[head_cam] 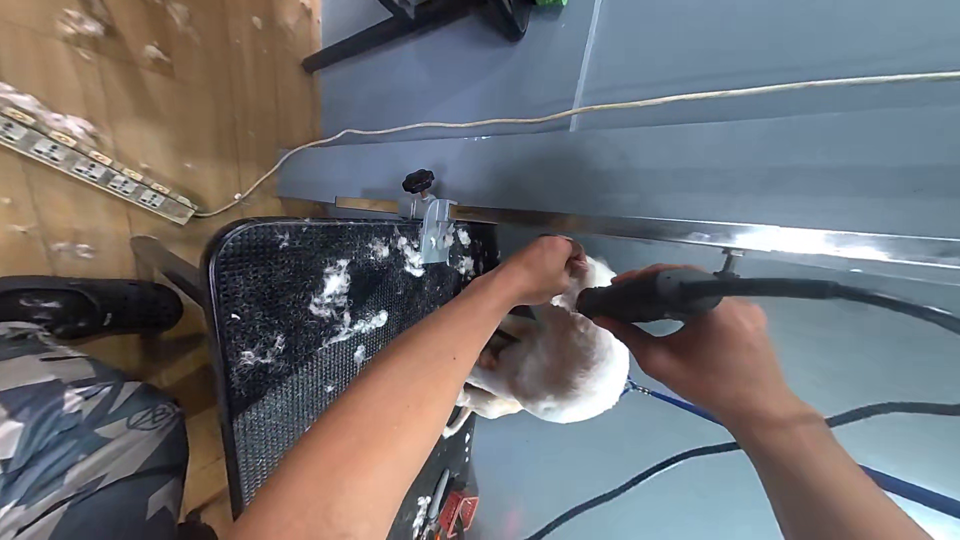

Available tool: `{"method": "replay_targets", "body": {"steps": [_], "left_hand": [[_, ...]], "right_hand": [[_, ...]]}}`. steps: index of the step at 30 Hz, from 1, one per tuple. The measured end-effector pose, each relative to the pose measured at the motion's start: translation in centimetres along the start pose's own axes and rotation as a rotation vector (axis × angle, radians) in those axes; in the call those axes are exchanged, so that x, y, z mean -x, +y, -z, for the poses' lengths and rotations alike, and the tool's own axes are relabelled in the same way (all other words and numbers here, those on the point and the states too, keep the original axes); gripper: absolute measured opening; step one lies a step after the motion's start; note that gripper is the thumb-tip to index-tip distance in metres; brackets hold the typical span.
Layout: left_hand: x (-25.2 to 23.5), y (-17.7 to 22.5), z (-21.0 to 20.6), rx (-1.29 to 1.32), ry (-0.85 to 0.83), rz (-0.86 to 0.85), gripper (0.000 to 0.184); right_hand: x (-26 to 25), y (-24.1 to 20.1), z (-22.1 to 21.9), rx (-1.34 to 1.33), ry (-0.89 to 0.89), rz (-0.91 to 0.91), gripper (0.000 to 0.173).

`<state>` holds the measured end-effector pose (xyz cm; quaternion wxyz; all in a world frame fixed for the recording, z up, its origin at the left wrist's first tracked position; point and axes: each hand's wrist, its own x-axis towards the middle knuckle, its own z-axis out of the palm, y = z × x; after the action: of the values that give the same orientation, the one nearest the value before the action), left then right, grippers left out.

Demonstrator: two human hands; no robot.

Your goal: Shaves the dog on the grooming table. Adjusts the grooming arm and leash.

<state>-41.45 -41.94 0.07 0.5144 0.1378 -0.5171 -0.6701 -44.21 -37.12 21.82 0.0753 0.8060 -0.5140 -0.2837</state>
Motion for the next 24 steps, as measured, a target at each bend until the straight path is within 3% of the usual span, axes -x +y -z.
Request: {"method": "replay_targets", "body": {"steps": [8,14,19,24], "left_hand": [[-0.3,-0.1,0.0,0.133,0.031,0.045,0.016],[-0.1,-0.5,-0.4,0.232,0.061,0.111,0.011],[0.4,-0.7,-0.5,0.297,0.102,0.124,0.010],[0.4,-1.5,-0.8,0.288,0.134,0.102,0.007]], "right_hand": [[-1.6,0.2,-0.7,0.098,-0.163,-0.038,0.045],[-3.6,-1.3,-0.7,0.162,-0.405,-0.237,0.054],[-3.4,-1.8,-0.7,0.121,-0.269,-0.142,0.054],[-2.9,-2.2,-2.2,0.176,-0.360,-0.270,0.055]]}}
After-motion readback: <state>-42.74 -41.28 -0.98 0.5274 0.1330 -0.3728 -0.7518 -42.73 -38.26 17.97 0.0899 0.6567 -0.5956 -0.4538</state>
